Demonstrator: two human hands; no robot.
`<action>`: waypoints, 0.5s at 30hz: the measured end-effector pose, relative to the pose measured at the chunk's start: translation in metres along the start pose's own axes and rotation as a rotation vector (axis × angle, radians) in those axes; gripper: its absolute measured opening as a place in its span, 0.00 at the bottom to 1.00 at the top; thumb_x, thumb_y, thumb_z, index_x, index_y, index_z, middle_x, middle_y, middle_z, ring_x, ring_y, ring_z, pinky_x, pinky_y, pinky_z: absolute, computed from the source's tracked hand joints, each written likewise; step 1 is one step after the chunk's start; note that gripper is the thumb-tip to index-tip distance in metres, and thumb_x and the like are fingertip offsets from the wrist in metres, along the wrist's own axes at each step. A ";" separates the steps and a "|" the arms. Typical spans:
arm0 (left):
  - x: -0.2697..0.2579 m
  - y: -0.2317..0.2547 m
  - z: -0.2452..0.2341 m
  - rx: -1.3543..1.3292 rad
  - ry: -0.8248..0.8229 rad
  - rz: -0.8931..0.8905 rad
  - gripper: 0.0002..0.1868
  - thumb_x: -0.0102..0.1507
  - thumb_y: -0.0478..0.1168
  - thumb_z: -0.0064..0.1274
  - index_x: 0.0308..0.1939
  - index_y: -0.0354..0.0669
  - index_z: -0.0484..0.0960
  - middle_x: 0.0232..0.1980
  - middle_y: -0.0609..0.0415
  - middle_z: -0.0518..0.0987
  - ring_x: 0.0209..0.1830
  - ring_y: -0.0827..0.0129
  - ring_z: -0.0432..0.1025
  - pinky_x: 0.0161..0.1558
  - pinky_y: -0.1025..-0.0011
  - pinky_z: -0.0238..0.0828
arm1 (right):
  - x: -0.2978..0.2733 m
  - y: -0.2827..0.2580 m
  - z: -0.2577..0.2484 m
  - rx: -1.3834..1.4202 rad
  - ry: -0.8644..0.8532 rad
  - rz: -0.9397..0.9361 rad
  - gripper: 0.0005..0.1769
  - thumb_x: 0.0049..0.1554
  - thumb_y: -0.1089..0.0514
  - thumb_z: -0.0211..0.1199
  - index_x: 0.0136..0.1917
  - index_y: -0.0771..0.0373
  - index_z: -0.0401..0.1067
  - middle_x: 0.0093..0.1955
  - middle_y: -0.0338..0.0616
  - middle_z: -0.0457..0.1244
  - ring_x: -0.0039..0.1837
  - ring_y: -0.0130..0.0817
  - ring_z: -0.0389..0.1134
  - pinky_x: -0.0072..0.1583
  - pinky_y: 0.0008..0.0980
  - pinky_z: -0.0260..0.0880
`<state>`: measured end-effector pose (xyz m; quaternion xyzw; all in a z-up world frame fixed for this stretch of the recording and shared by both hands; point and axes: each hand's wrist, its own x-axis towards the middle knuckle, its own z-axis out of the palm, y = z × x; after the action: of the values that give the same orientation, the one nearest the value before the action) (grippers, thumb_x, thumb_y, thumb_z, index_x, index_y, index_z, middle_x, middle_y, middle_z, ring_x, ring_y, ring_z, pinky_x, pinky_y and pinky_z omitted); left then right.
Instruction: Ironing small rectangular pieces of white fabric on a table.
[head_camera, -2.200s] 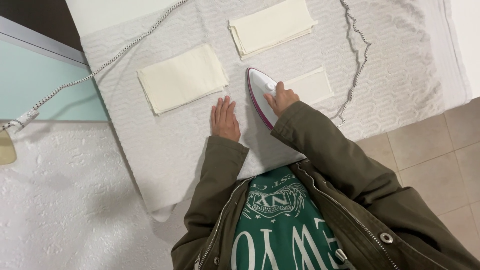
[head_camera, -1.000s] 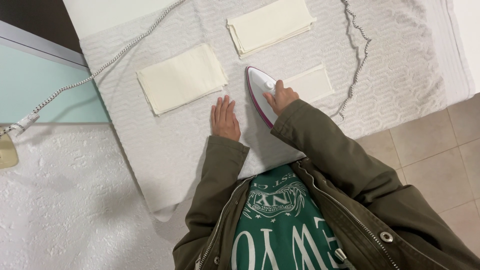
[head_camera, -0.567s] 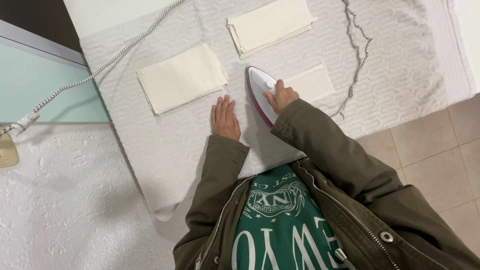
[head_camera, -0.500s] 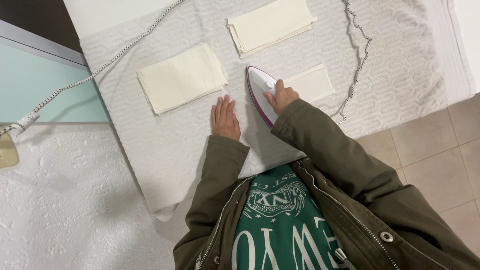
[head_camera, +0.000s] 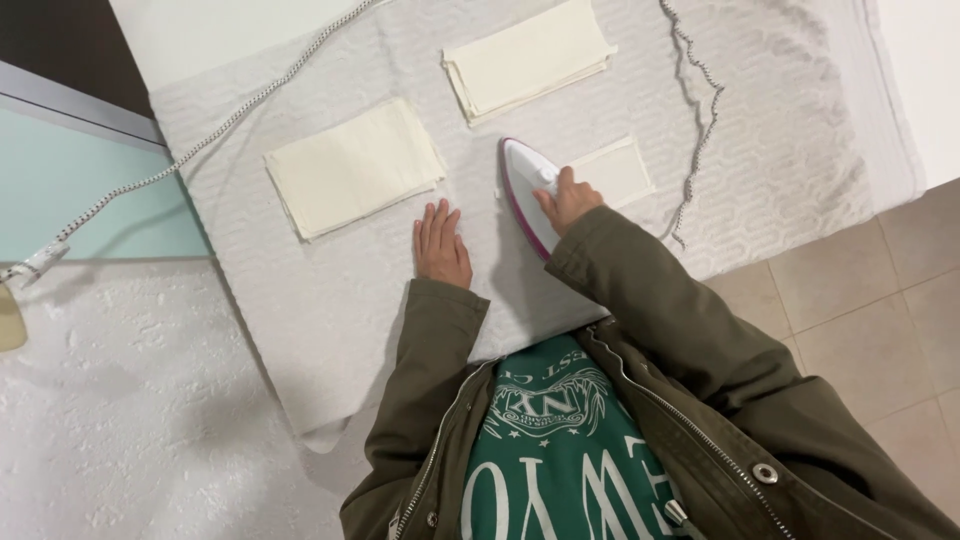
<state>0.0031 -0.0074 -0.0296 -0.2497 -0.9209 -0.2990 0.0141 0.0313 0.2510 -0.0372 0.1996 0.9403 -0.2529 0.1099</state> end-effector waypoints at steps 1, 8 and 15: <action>0.001 0.005 0.003 -0.004 0.000 -0.001 0.22 0.69 0.31 0.43 0.68 0.39 0.72 0.77 0.47 0.66 0.82 0.54 0.54 0.80 0.51 0.45 | 0.001 0.011 -0.004 -0.004 0.000 0.001 0.28 0.64 0.41 0.60 0.56 0.70 0.63 0.36 0.66 0.68 0.37 0.62 0.72 0.36 0.53 0.73; 0.033 0.077 0.052 0.071 -0.180 -0.009 0.35 0.69 0.43 0.46 0.77 0.35 0.55 0.82 0.41 0.49 0.84 0.50 0.40 0.80 0.45 0.32 | -0.002 0.080 -0.041 0.048 0.026 0.152 0.29 0.65 0.40 0.58 0.56 0.71 0.62 0.38 0.68 0.67 0.39 0.64 0.72 0.40 0.56 0.74; 0.052 0.104 0.079 0.235 -0.291 0.099 0.37 0.72 0.54 0.39 0.80 0.37 0.51 0.84 0.45 0.44 0.85 0.52 0.35 0.79 0.44 0.27 | 0.009 0.119 -0.073 0.032 0.074 0.202 0.27 0.66 0.40 0.57 0.54 0.70 0.64 0.39 0.67 0.68 0.41 0.65 0.71 0.43 0.58 0.72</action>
<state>0.0161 0.1327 -0.0285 -0.3318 -0.9284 -0.1492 -0.0755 0.0665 0.3859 -0.0296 0.3042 0.9147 -0.2478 0.0968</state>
